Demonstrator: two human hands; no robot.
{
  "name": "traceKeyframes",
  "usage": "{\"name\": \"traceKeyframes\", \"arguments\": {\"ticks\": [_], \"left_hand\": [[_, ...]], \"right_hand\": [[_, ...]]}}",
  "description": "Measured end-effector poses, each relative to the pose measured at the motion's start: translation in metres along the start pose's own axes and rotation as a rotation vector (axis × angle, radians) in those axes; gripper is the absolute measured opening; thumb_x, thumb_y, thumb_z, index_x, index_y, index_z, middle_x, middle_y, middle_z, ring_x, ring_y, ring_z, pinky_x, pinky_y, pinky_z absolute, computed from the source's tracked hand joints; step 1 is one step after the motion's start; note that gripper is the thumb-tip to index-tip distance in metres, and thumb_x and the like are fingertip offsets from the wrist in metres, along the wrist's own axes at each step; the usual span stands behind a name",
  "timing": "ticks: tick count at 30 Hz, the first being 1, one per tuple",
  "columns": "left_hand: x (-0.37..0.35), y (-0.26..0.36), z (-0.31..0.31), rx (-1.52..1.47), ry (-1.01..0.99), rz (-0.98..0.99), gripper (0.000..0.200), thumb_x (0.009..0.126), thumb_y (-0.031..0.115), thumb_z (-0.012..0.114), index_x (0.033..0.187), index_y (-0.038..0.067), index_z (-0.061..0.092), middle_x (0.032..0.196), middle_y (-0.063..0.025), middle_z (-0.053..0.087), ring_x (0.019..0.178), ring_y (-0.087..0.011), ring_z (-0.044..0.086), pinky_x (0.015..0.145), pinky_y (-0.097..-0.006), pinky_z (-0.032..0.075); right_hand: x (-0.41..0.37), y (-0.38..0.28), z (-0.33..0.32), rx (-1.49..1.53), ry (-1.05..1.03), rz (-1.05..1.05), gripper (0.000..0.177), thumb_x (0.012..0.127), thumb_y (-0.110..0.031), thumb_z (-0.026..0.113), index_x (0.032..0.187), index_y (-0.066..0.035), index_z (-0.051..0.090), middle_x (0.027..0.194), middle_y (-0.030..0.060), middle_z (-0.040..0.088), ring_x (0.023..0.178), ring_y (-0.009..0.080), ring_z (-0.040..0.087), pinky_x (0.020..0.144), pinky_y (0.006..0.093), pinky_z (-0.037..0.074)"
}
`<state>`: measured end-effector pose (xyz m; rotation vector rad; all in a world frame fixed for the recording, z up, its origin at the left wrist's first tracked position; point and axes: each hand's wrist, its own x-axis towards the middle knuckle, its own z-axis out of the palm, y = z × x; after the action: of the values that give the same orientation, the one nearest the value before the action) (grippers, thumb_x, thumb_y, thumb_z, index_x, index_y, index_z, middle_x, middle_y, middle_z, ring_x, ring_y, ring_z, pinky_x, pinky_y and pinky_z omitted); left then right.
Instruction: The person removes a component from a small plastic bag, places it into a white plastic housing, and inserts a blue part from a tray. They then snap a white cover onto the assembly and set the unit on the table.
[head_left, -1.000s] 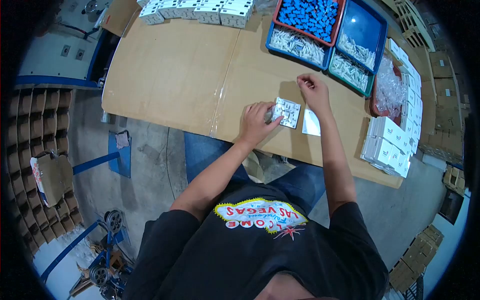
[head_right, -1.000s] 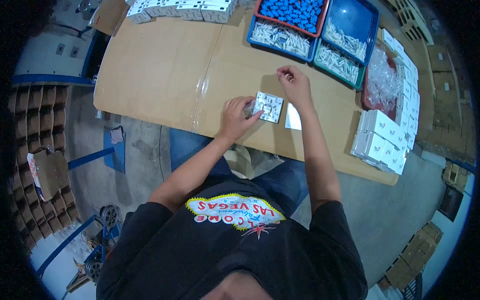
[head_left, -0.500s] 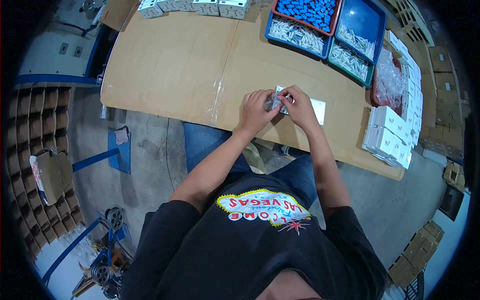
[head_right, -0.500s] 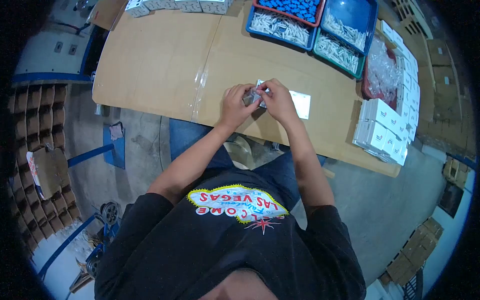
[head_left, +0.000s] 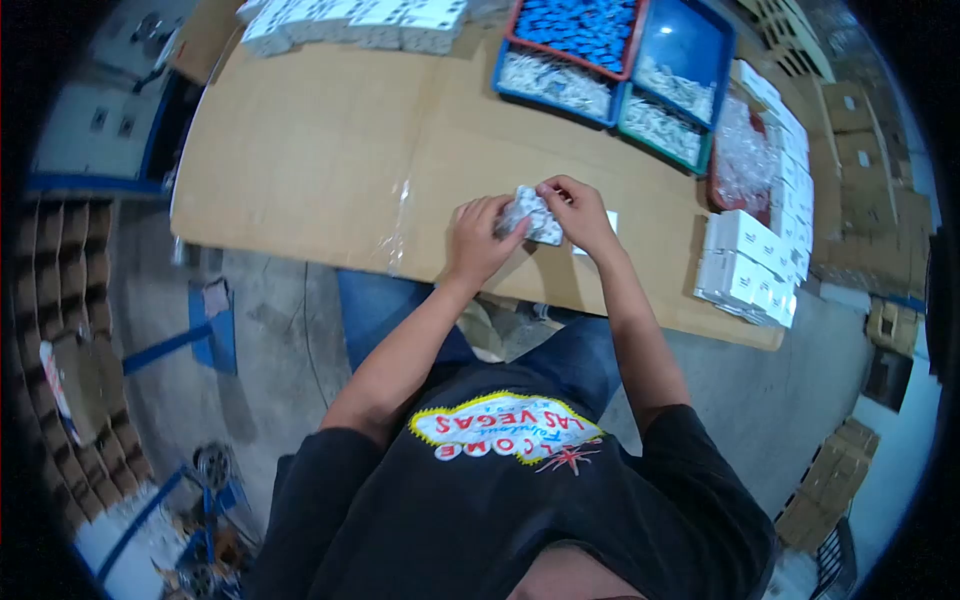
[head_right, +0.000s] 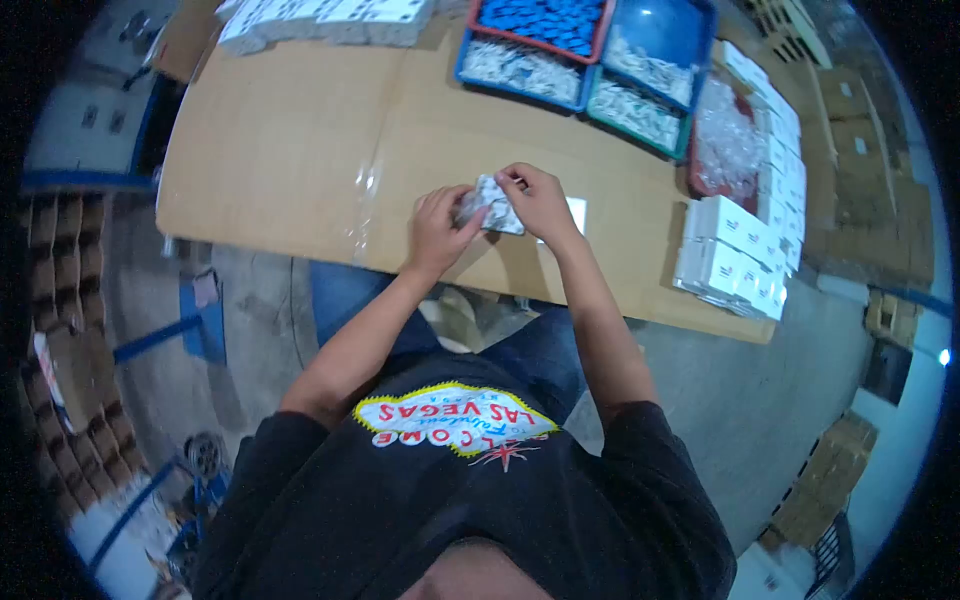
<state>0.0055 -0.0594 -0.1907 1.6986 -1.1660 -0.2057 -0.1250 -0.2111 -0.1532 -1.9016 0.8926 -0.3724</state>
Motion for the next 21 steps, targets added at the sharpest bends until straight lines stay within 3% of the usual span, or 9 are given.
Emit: {"name": "traceKeyframes", "arguments": {"ticks": [3, 6, 9, 11, 14, 21], "left_hand": [[-0.001, -0.003, 0.002, 0.007, -0.011, 0.016, 0.034, 0.087, 0.031, 0.079, 0.110, 0.007, 0.070, 0.098, -0.0092, 0.071, 0.094, -0.0287, 0.067, 0.089, -0.0417, 0.047], [-0.002, -0.005, 0.002, 0.024, -0.005, 0.030, 0.031, 0.091, 0.030, 0.075, 0.110, 0.006, 0.070, 0.098, -0.0093, 0.070, 0.093, -0.0286, 0.066, 0.089, -0.0412, 0.046], [-0.002, -0.005, 0.001, 0.035, -0.007, 0.022, 0.027, 0.094, 0.029, 0.072, 0.109, 0.006, 0.069, 0.097, -0.0097, 0.070, 0.092, -0.0286, 0.065, 0.089, -0.0409, 0.046], [-0.002, -0.003, 0.001, 0.043, -0.004, 0.028, 0.026, 0.096, 0.029, 0.070, 0.109, 0.006, 0.069, 0.097, -0.0098, 0.069, 0.091, -0.0286, 0.064, 0.089, -0.0409, 0.046], [-0.001, 0.000, 0.001, 0.053, -0.010, 0.008, 0.027, 0.096, 0.030, 0.069, 0.109, 0.007, 0.068, 0.092, -0.0097, 0.066, 0.085, -0.0284, 0.062, 0.086, -0.0415, 0.046], [0.001, 0.002, 0.000, 0.074, -0.052, -0.018, 0.031, 0.092, 0.031, 0.074, 0.112, 0.007, 0.069, 0.093, -0.0091, 0.067, 0.086, -0.0281, 0.063, 0.087, -0.0414, 0.046]], "right_hand": [[0.033, 0.024, -0.042, -0.006, 0.080, 0.011, 0.026, 0.098, -0.024, 0.069, 0.104, 0.000, 0.073, 0.086, 0.0125, 0.073, 0.078, 0.0197, 0.069, 0.073, 0.0340, 0.055], [0.078, 0.043, -0.103, -0.127, 0.302, -0.030, 0.025, 0.097, -0.024, 0.069, 0.107, -0.002, 0.073, 0.090, 0.0154, 0.075, 0.082, 0.0234, 0.072, 0.076, 0.0352, 0.056], [0.123, 0.067, -0.170, -0.351, 0.585, -0.110, 0.020, 0.096, -0.019, 0.066, 0.110, -0.007, 0.074, 0.098, 0.0183, 0.076, 0.092, 0.0346, 0.074, 0.081, 0.0406, 0.057], [0.146, 0.074, -0.203, -0.495, 0.714, -0.057, 0.018, 0.095, -0.016, 0.064, 0.107, -0.007, 0.074, 0.098, 0.0191, 0.076, 0.094, 0.0374, 0.073, 0.083, 0.0444, 0.057], [0.175, 0.092, -0.242, -0.643, 0.740, -0.061, 0.018, 0.094, -0.013, 0.061, 0.105, -0.008, 0.074, 0.101, 0.0192, 0.074, 0.097, 0.0394, 0.070, 0.085, 0.0488, 0.056], [0.198, 0.109, -0.256, -0.872, 0.698, -0.016, 0.014, 0.095, -0.016, 0.064, 0.104, -0.013, 0.073, 0.104, 0.0164, 0.069, 0.101, 0.0383, 0.067, 0.085, 0.0505, 0.055]]}}
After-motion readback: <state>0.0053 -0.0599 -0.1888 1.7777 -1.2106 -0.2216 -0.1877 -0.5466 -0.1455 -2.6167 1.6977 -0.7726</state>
